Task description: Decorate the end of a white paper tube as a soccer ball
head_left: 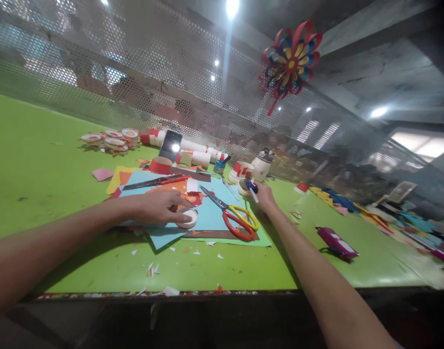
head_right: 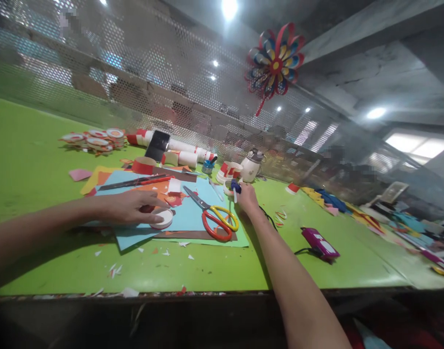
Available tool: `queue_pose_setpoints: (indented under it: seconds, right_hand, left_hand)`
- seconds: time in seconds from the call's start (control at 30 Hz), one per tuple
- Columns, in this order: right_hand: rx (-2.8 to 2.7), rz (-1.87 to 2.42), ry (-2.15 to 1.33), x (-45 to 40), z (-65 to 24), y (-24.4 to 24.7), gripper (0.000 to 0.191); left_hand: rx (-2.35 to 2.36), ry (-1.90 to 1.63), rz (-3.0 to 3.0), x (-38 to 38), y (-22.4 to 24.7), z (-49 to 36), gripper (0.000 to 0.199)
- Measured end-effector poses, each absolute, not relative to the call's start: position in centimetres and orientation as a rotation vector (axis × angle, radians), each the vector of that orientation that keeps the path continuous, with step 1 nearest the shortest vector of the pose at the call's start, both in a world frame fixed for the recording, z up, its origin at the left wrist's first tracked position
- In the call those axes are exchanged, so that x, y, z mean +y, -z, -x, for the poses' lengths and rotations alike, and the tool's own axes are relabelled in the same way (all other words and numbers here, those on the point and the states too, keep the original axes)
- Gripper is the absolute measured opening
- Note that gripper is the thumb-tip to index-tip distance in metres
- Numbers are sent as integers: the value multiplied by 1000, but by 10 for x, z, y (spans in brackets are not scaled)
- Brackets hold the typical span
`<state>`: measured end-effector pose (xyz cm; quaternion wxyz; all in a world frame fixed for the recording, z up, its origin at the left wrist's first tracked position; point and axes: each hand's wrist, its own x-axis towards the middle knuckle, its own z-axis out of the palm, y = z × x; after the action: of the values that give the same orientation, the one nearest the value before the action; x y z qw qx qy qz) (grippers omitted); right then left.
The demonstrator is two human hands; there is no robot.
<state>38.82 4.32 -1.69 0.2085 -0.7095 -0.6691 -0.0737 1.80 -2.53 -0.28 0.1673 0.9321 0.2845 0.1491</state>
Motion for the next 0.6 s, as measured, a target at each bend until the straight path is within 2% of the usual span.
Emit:
queue_pose_setpoints:
  seconds: [0.27,0.4,0.5,0.6]
  right_hand:
    - [-1832,1961,140,23,-384,0,31]
    - [-1785,1804,89,-8,-353,-21,24]
    - [-1924,1582,-99,-34,-309,-32,17]
    - [-2115,1408,-375,-50,-263,-31,22]
  left_hand:
    - [887,-327,-2595,-25,5,-19,39]
    - [940,-318,-2603,-25,5,-19,41]
    - [951,-277,-2573,-26,2,-19,45]
    - [932,-206,-2542,-27,-1,-18,48]
